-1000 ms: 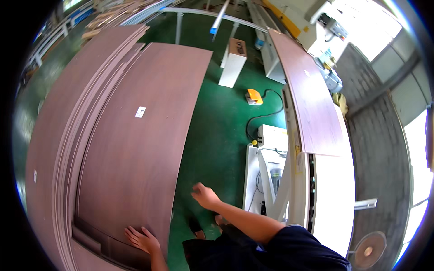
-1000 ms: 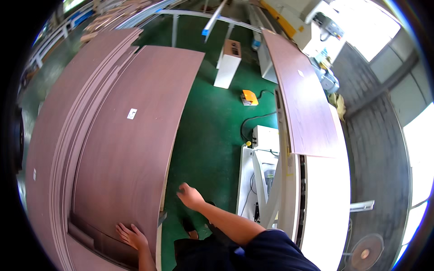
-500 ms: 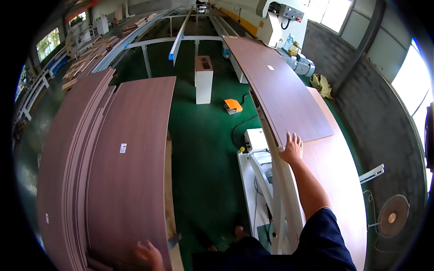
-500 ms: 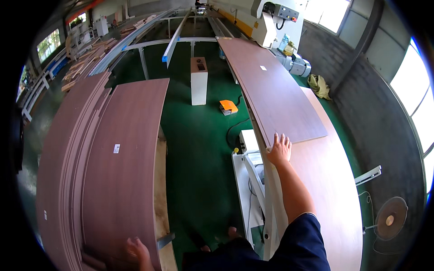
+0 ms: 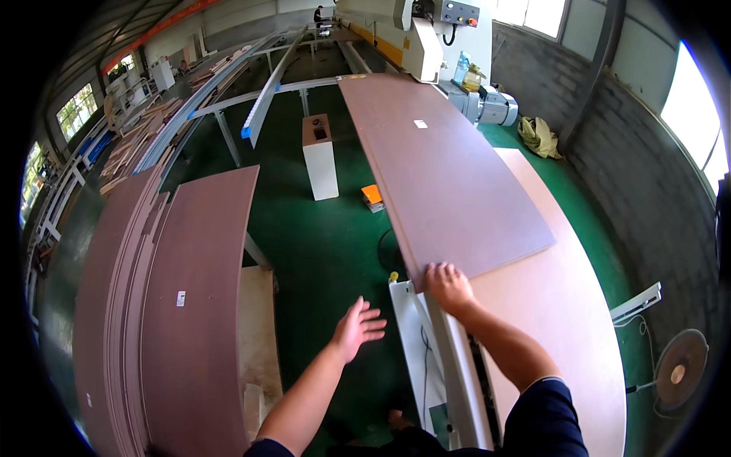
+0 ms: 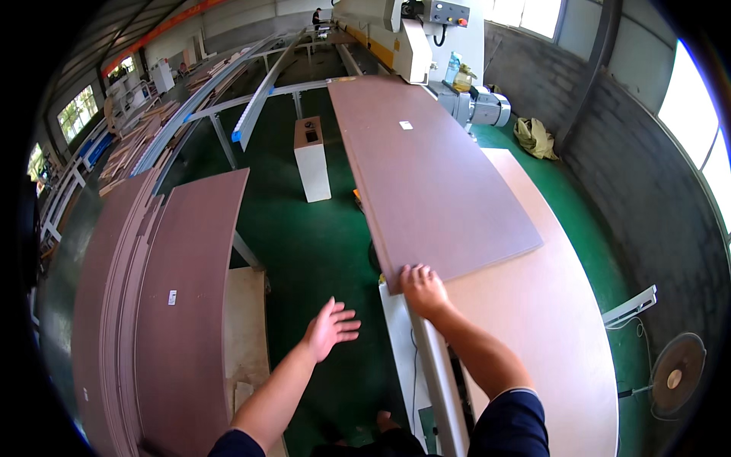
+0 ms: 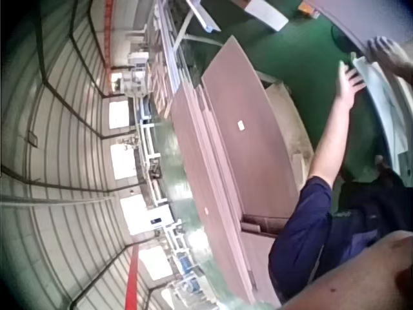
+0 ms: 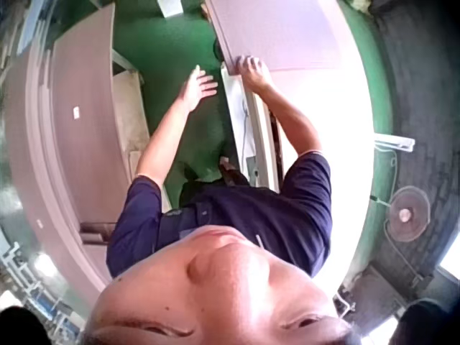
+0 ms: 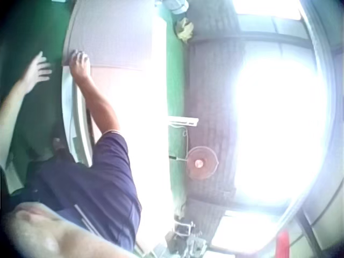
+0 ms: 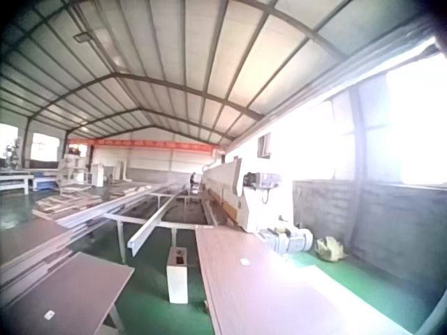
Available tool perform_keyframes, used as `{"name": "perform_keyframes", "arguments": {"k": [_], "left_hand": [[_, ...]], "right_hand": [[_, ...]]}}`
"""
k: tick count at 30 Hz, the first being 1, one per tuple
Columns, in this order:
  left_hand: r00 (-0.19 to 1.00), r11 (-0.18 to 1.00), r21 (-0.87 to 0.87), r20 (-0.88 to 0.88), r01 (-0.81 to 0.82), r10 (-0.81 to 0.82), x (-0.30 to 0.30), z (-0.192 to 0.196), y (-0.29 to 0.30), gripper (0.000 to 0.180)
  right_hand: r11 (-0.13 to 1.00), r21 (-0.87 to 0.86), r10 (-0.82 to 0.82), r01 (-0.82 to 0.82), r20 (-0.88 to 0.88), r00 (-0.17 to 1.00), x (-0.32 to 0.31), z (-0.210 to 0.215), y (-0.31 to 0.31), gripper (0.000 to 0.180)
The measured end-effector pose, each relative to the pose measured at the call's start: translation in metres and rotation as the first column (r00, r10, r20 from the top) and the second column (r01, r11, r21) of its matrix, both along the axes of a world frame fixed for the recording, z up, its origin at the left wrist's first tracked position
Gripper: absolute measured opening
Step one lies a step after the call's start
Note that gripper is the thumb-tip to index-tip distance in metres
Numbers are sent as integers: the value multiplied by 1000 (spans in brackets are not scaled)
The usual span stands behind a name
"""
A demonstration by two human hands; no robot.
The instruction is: The person takes wooden boards from an edge banding machine and stacks them onto a table by hand.
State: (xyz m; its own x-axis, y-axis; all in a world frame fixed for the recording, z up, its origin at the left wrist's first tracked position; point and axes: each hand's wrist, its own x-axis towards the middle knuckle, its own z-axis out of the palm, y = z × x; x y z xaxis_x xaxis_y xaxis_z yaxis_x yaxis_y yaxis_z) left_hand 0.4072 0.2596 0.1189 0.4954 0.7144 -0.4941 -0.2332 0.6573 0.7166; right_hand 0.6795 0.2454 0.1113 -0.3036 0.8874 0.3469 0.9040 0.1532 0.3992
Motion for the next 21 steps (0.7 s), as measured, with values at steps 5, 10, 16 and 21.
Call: {"name": "perform_keyframes", "arguments": {"k": [5,10,16,21], "left_hand": [[998,998,63,56,-24,20,72,-2,82,75],[772,979,173,-605,-112,195,86,-44,72,74],[823,964,202,-507,-176,256,45,-19,-12,77],[814,967,205,-529,-148,237,27,-12,-67,69]], "right_hand": [[978,-7,210,-210,-20,977,-44,8,-15,41],[974,-114,159,-196,-270,950,-75,19,-76,42],[966,-64,-221,252,-712,667,30,58,-132,39],[527,-326,-726,785,-653,216,196,13,-193,52]]}}
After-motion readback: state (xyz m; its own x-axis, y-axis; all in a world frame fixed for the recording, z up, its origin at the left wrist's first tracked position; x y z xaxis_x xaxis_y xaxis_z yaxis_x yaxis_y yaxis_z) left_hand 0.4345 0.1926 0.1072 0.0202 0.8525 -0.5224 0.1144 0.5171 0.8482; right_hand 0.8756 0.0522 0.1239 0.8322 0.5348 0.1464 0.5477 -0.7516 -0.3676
